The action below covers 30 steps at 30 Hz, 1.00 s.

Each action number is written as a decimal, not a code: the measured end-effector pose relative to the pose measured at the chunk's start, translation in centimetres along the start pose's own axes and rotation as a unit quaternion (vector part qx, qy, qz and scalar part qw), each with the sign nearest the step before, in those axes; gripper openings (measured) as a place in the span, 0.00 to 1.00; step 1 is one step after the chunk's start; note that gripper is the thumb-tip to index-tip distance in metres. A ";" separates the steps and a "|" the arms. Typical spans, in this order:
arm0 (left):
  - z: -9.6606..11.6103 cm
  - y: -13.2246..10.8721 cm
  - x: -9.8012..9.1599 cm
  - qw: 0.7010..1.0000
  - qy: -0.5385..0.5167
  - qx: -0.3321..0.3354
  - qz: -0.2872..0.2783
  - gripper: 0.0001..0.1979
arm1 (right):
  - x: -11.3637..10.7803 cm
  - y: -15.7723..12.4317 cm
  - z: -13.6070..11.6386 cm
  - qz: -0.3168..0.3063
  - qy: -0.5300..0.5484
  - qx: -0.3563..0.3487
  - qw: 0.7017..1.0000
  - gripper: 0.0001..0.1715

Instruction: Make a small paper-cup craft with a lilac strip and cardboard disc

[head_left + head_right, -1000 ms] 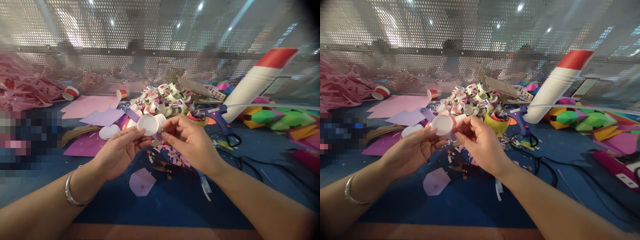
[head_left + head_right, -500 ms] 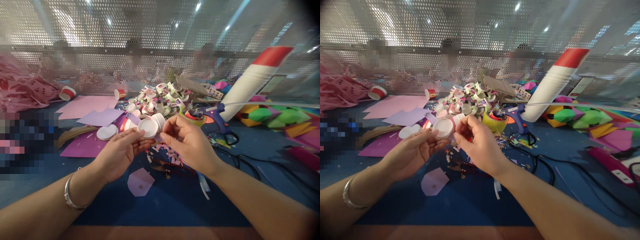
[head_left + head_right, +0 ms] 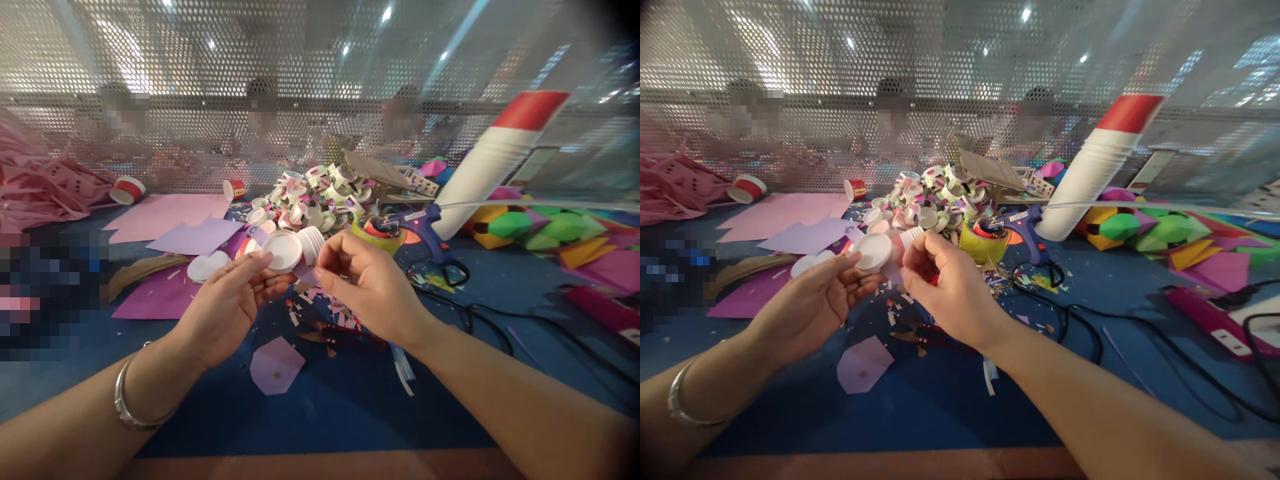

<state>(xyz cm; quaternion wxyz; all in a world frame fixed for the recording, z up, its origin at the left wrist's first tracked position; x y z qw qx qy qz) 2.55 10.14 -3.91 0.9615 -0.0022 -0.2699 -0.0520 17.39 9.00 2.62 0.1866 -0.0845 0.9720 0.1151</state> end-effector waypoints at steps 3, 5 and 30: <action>-0.2 -0.1 0.1 1.000 0.005 -0.013 -0.007 0.09 | -0.2 0.1 0.0 0.002 0.004 -0.003 1.000 0.06; -0.2 -0.2 0.3 1.000 0.010 -0.011 -0.018 0.09 | -0.4 0.2 0.1 0.007 0.013 -0.002 1.000 0.07; -0.6 -1.1 1.2 0.991 0.111 -0.019 -0.077 0.16 | 1.8 -2.0 -4.1 0.001 -0.193 -0.213 0.958 0.05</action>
Point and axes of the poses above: each hand's wrist, its own y-axis towards the middle knuckle, its own x-axis out of the palm, z = x × y, the point moved 10 cm from there along y, towards the middle knuckle, and after that the axes turned 12 degrees about x, right-handed, at the moved point
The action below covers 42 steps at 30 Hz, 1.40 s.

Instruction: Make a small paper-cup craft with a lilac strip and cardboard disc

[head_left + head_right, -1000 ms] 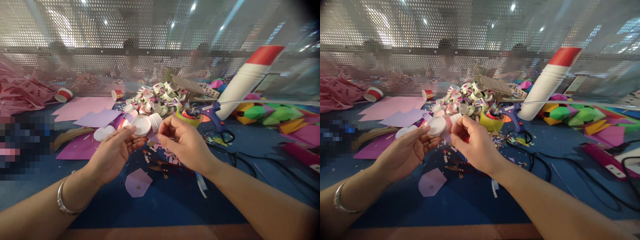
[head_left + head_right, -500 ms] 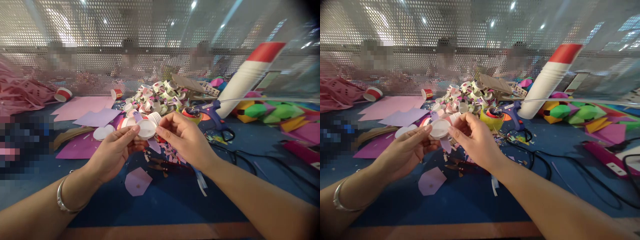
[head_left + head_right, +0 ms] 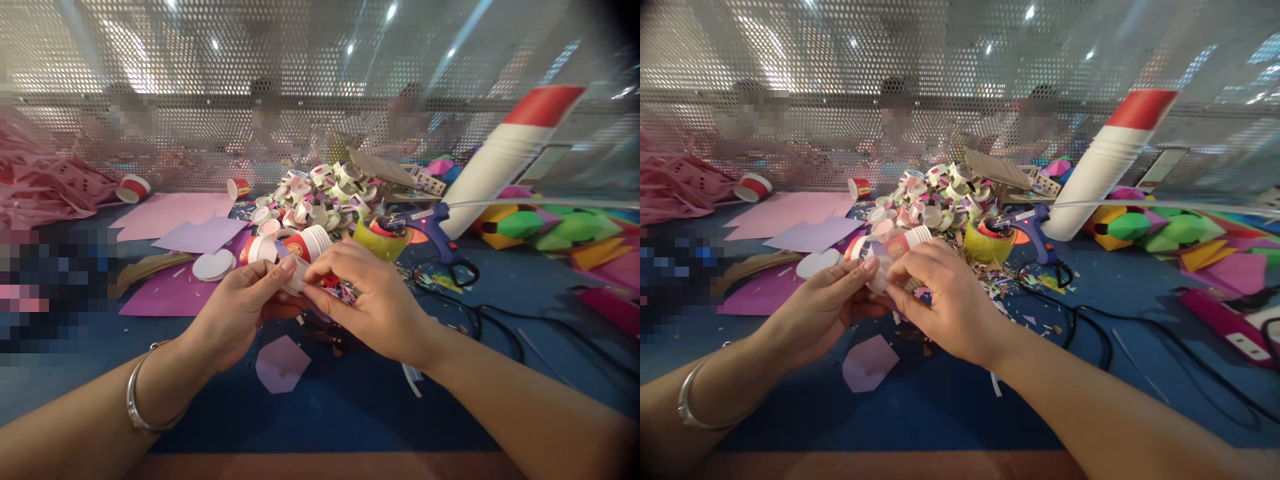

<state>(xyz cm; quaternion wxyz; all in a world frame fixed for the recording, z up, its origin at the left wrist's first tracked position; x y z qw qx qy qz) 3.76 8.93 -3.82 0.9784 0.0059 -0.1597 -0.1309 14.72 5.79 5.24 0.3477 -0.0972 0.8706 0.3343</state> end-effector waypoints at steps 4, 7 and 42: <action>-0.1 -0.1 0.3 1.000 0.013 -0.010 -0.014 0.17 | 0.1 -0.1 -0.1 -0.004 -0.003 0.005 1.000 0.06; -0.1 -0.2 0.4 1.000 0.016 -0.007 -0.022 0.16 | 0.2 -0.1 -0.2 -0.007 -0.004 0.007 1.000 0.07; 0.8 -0.7 0.3 0.996 0.064 0.057 -0.012 0.11 | -0.3 -0.2 0.6 0.016 0.026 0.034 0.999 0.05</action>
Point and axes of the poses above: each hand's wrist, its own y-axis towards the middle knuckle, its own x-axis out of the palm, z = x × y, the point moved 10 cm from there along y, towards the middle knuckle, and after that the axes turned 12 degrees about x, right-handed, at the moved point
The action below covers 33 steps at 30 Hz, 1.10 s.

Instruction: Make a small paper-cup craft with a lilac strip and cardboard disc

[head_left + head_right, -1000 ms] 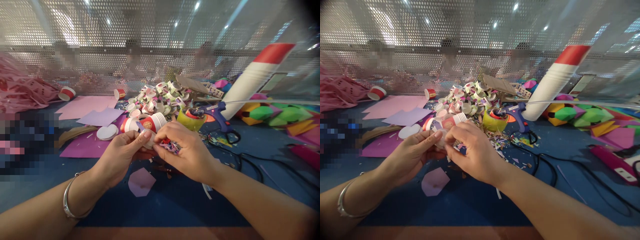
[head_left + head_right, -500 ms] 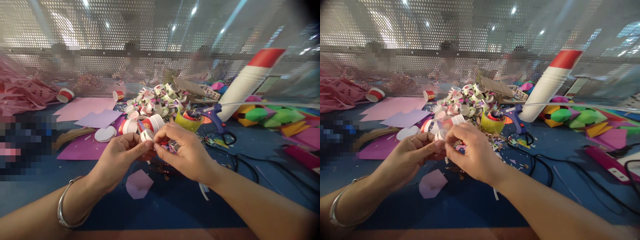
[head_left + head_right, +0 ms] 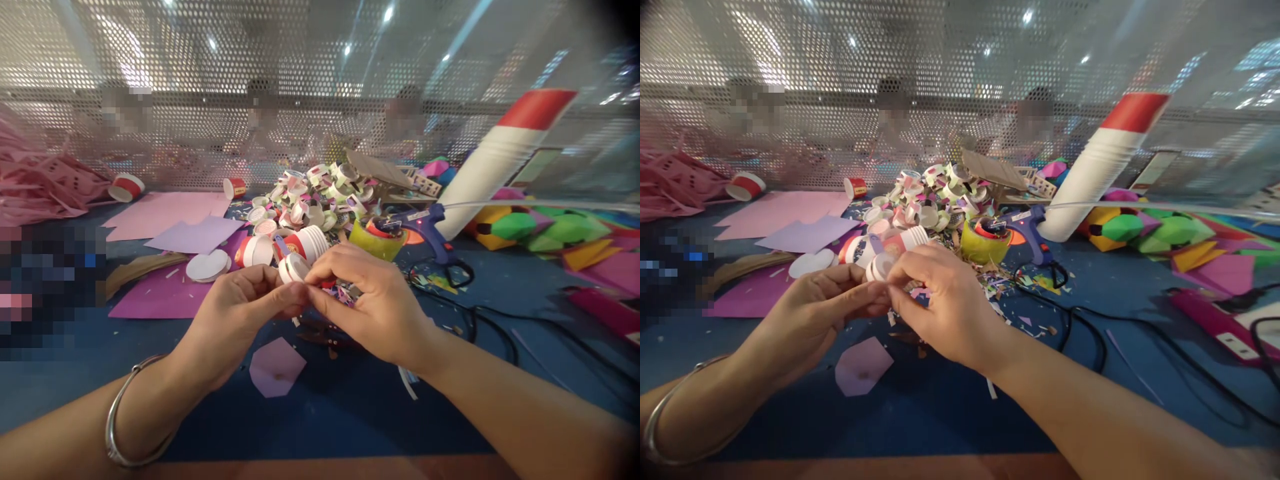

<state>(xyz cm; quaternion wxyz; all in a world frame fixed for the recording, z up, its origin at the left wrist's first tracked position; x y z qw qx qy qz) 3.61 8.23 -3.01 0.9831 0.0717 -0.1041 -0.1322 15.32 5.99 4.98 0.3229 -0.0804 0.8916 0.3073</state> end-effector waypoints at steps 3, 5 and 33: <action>0.0 0.1 -0.1 1.000 -0.005 0.005 0.004 0.12 | -0.1 -0.1 -0.3 0.010 -0.021 -0.015 1.000 0.05; -0.3 0.1 -0.1 0.999 -0.030 -0.008 0.013 0.12 | -0.1 -0.2 -0.6 0.007 -0.031 -0.027 0.999 0.06; -0.4 0.9 -1.6 0.978 -0.173 -0.015 0.119 0.04 | 2.3 0.0 4.5 -0.089 0.199 0.246 0.944 0.11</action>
Point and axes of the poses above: each hand's wrist, its own y-axis towards the middle knuckle, its own x-axis out of the palm, z = x × y, the point moved 10 cm from there along y, towards the middle knuckle, and after that the axes turned 12 degrees about x, right-handed, at the moved point
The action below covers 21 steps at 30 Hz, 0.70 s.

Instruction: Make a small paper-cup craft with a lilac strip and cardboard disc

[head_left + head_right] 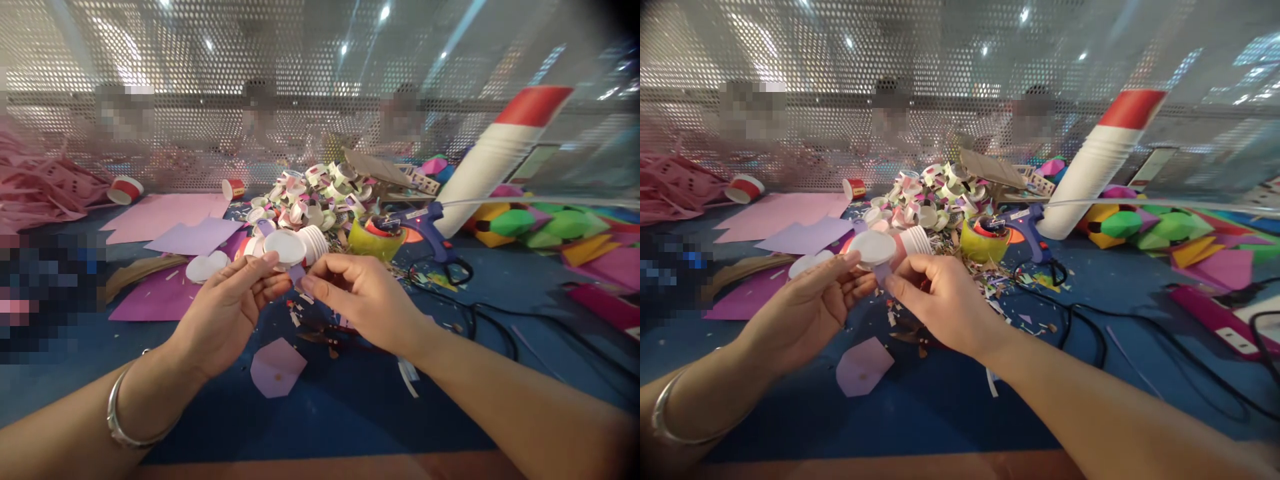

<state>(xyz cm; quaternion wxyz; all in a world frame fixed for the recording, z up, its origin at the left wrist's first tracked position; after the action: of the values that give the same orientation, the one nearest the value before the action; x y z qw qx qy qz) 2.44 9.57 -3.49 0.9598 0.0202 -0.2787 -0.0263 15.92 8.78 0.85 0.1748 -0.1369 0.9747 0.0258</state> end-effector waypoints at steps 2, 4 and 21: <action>0.0 0.0 0.1 1.000 -0.003 -0.001 -0.003 0.05 | 0.1 0.0 0.0 -0.007 0.011 0.001 1.000 0.11; -0.3 -0.2 0.4 1.000 -0.005 -0.019 -0.018 0.05 | 0.1 0.0 0.0 -0.011 0.019 0.001 1.000 0.11; -0.3 -0.2 0.0 0.999 -0.018 -0.031 0.012 0.04 | 0.2 -0.1 0.1 -0.018 0.024 0.000 1.000 0.13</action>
<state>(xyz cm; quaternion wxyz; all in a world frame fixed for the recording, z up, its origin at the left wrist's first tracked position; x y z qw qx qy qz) 2.61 9.41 -3.78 0.9549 -0.0138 -0.2955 -0.0233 15.81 8.60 0.72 0.1515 -0.1546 0.9761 0.0193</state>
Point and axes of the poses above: each hand's wrist, its own y-axis towards the middle knuckle, its own x-axis out of the palm, z = x × y, the point moved 10 cm from there along y, towards the middle knuckle, and after that the axes turned 12 degrees about x, right-handed, at the moved point
